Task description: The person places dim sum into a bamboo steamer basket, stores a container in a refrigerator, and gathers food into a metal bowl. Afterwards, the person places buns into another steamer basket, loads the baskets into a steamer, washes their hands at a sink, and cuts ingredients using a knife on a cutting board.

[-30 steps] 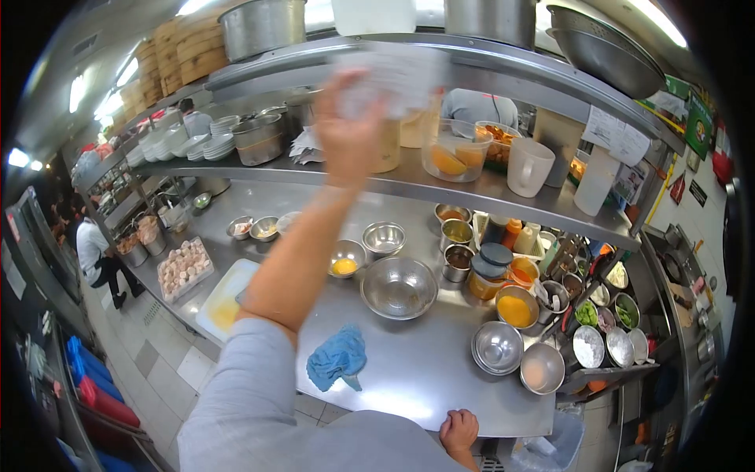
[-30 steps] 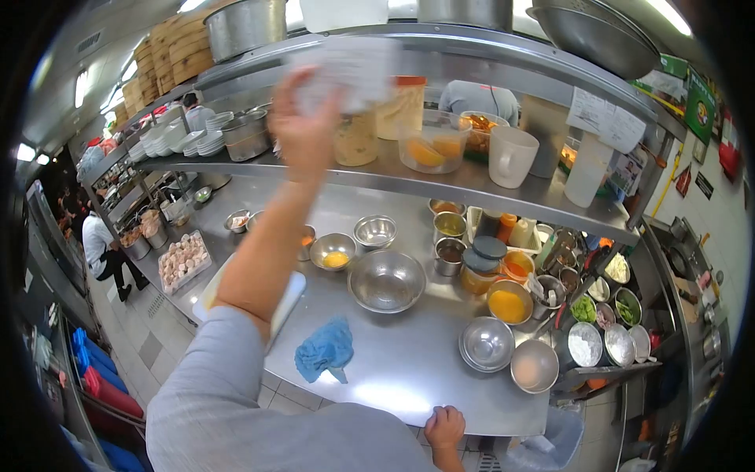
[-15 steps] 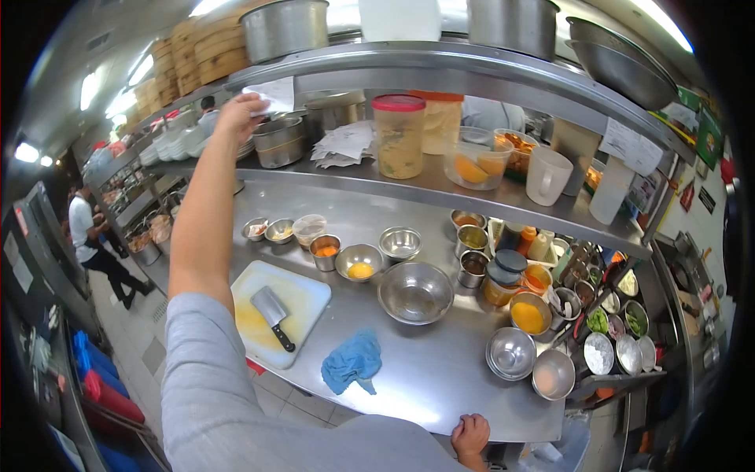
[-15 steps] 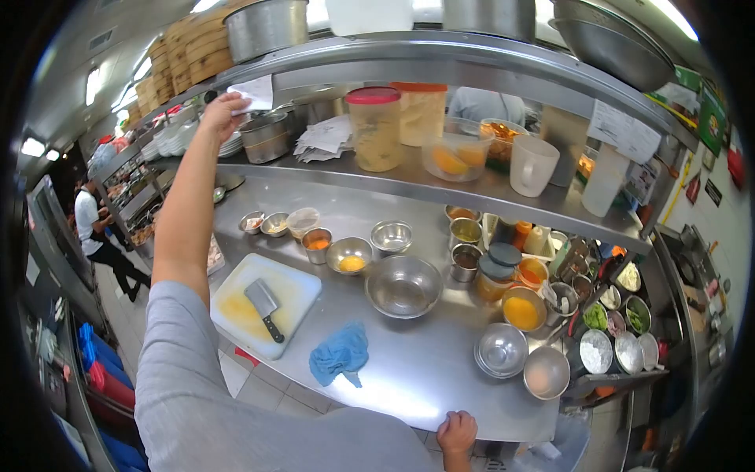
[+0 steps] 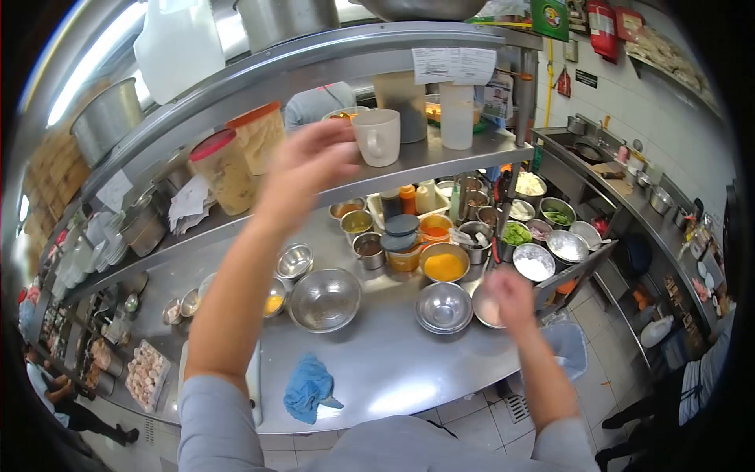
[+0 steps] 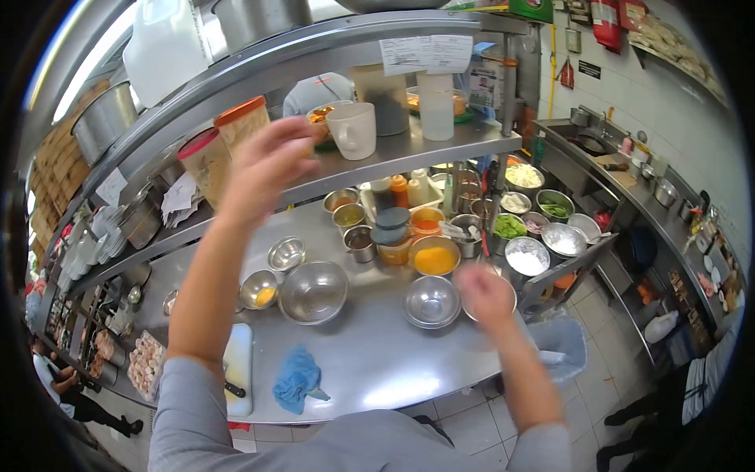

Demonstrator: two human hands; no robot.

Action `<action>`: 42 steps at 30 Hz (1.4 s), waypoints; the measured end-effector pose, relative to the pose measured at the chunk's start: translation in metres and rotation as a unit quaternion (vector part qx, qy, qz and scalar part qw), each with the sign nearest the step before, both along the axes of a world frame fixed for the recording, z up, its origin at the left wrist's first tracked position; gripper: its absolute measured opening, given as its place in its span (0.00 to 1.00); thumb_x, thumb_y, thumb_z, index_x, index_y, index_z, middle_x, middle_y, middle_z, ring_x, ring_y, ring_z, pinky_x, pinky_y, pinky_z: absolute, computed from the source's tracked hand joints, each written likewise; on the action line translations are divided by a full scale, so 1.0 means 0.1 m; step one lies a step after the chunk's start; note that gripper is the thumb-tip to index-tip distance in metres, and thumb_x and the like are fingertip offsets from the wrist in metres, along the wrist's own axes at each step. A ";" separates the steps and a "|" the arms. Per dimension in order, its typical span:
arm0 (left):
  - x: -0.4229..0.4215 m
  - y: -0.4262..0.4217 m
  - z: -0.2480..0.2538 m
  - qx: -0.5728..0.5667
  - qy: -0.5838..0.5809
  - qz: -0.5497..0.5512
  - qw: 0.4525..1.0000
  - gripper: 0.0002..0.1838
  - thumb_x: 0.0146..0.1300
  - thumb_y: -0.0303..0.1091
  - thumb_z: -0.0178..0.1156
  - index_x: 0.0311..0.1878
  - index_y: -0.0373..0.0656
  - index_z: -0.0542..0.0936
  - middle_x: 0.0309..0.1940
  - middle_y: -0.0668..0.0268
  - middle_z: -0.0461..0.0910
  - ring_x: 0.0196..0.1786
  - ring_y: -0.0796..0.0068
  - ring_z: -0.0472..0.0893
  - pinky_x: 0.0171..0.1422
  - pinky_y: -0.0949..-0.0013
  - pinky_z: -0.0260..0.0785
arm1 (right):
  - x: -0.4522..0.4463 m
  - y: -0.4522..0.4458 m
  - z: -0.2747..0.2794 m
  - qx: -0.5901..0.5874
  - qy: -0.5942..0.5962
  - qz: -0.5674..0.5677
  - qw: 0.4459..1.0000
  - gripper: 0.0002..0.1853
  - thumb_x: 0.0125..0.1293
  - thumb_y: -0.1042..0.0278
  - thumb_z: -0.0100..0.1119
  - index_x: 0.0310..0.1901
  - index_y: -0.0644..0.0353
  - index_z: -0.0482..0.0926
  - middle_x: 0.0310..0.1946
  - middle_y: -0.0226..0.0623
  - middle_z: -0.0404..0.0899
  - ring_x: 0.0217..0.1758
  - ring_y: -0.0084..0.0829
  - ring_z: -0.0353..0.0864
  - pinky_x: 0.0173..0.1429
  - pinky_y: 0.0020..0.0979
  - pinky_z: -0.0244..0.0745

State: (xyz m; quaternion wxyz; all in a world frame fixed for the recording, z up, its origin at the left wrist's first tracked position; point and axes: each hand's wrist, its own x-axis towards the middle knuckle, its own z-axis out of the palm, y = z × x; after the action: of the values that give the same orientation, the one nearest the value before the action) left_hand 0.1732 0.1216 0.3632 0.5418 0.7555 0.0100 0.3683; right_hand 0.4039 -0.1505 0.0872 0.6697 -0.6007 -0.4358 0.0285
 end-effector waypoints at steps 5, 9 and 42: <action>1.72 -0.50 0.31 -0.265 -0.024 -0.036 0.963 0.35 0.71 0.33 0.68 0.74 0.30 0.65 0.75 0.49 0.62 0.67 0.54 0.76 0.64 0.61 0.77 | 0.54 0.80 2.39 0.151 0.028 -0.083 0.985 0.24 0.80 0.53 0.57 0.66 0.64 0.80 0.47 0.29 0.82 0.43 0.21 0.76 0.45 0.26 0.72; 2.07 -0.48 0.63 -0.291 0.006 0.040 0.956 0.25 0.73 0.34 0.65 0.69 0.38 0.71 0.70 0.51 0.69 0.59 0.59 0.79 0.54 0.64 0.76 | 1.21 1.46 3.16 0.106 0.082 -0.138 0.981 0.29 0.75 0.51 0.65 0.70 0.62 0.76 0.55 0.34 0.84 0.51 0.28 0.80 0.52 0.30 0.74; 0.30 0.65 0.35 -0.278 -0.075 0.058 0.956 0.16 0.75 0.34 0.64 0.60 0.38 0.75 0.51 0.60 0.81 0.50 0.72 0.83 0.42 0.74 0.73 | -0.38 2.65 3.06 0.028 0.177 0.190 0.965 0.18 0.69 0.46 0.71 0.48 0.48 0.79 0.41 0.24 0.83 0.40 0.21 0.75 0.41 0.30 0.66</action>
State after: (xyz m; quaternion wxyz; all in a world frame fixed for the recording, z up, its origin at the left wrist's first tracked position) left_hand 0.2029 0.1869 0.3979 0.7072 0.5434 0.1157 0.4373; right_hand 0.3662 0.1145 0.3936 0.7353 -0.4727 -0.4170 0.2491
